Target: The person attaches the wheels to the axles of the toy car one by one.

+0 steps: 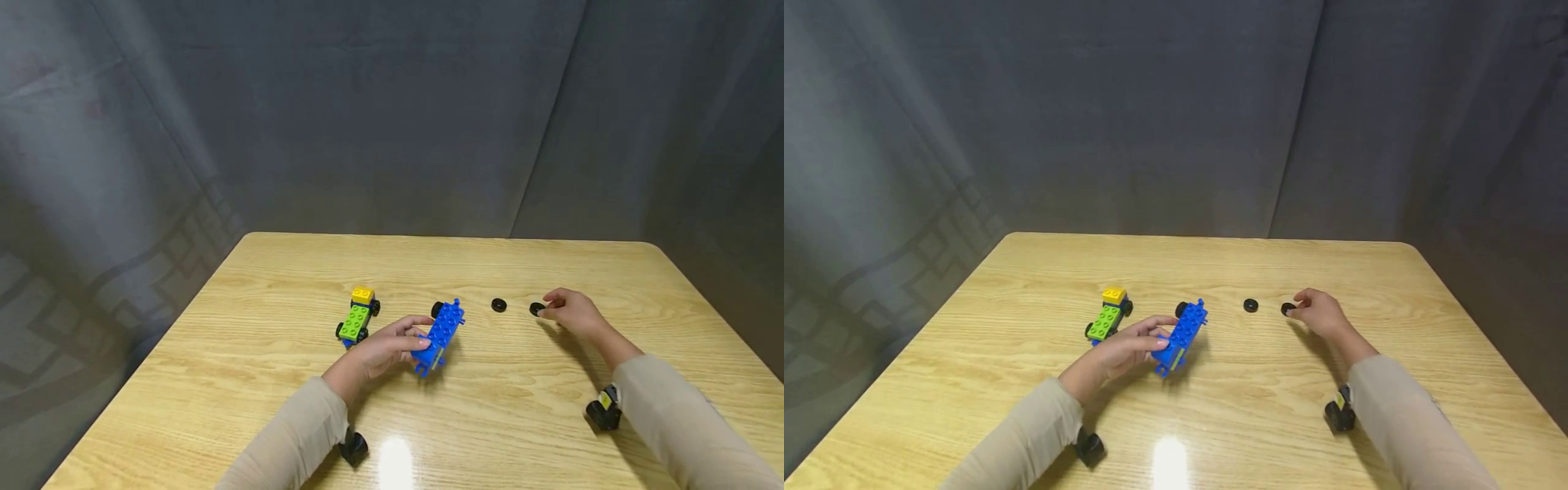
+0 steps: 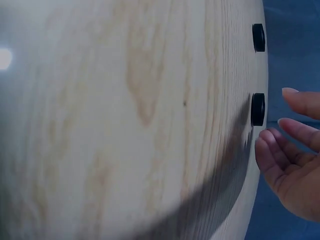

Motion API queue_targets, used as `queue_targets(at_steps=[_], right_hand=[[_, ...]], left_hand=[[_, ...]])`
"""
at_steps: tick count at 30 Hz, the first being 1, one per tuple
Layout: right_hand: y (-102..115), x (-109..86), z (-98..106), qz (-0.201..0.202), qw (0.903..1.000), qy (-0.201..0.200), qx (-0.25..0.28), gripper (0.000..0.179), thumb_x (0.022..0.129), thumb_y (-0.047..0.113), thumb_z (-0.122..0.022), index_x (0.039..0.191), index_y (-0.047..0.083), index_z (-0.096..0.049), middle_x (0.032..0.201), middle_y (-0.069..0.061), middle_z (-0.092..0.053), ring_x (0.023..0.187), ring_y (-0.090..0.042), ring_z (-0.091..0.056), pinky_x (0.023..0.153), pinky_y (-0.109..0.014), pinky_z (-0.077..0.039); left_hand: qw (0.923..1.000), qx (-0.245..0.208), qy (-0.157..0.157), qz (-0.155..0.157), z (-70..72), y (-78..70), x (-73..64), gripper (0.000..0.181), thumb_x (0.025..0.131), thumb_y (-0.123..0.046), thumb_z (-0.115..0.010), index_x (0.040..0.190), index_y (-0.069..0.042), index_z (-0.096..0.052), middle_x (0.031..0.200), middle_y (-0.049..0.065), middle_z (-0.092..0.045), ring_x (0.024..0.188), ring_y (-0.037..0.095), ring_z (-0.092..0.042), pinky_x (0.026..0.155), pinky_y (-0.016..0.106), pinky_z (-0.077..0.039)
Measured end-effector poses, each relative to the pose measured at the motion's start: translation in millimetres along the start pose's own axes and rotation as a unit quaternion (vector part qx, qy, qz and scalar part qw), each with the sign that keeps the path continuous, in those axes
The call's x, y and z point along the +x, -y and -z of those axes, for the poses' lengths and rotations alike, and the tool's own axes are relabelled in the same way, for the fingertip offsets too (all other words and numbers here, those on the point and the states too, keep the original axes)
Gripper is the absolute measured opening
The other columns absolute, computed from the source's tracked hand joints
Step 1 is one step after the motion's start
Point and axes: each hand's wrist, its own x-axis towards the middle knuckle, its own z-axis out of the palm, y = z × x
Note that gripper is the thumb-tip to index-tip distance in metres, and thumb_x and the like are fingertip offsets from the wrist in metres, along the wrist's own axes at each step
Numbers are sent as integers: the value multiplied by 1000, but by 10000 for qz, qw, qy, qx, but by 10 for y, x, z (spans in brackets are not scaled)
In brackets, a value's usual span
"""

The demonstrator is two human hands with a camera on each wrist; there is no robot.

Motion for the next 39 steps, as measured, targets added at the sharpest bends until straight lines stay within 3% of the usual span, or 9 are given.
queue_targets(at_steps=[6, 11, 26, 39], right_hand=[[-13, 53, -26, 10, 9993, 285, -243, 52, 82, 16, -56, 119, -15, -37, 106, -34, -44, 91, -41, -47, 65, -40, -44], [11, 99, -35, 49, 9986, 343, -400, 51, 82, 15, -56, 119, -14, -38, 109, -35, -42, 94, -44, -45, 68, -43, -44], [51, 158, -86, 672, 9889, -84, -1325, 25, 73, 0, -59, 97, -9, -57, 90, -26, -54, 86, -40, -49, 72, -48, -39], [92, 126, -124, 523, 9950, -109, -843, 31, 81, 9, -57, 105, -10, -52, 95, -27, -51, 83, -36, -50, 63, -39, -43]], left_hand=[[9997, -171, 144, -68, -6, -9, 15, 64, 81, -13, -54, 135, -3, -20, 95, 6, -50, 78, 12, -54, 71, 28, -43], [9995, -210, 229, -74, -8, -6, 21, 66, 81, -14, -53, 136, -5, -18, 98, 9, -52, 75, 13, -56, 70, 29, -44], [9990, -258, 367, -58, -64, 25, 30, 65, 84, -14, -51, 137, -7, -14, 97, 9, -51, 70, 14, -56, 65, 32, -45], [9994, -222, 255, -117, -111, -25, 66, 65, 83, -10, -51, 137, -6, -16, 94, 7, -49, 71, 13, -55, 67, 35, -45]])
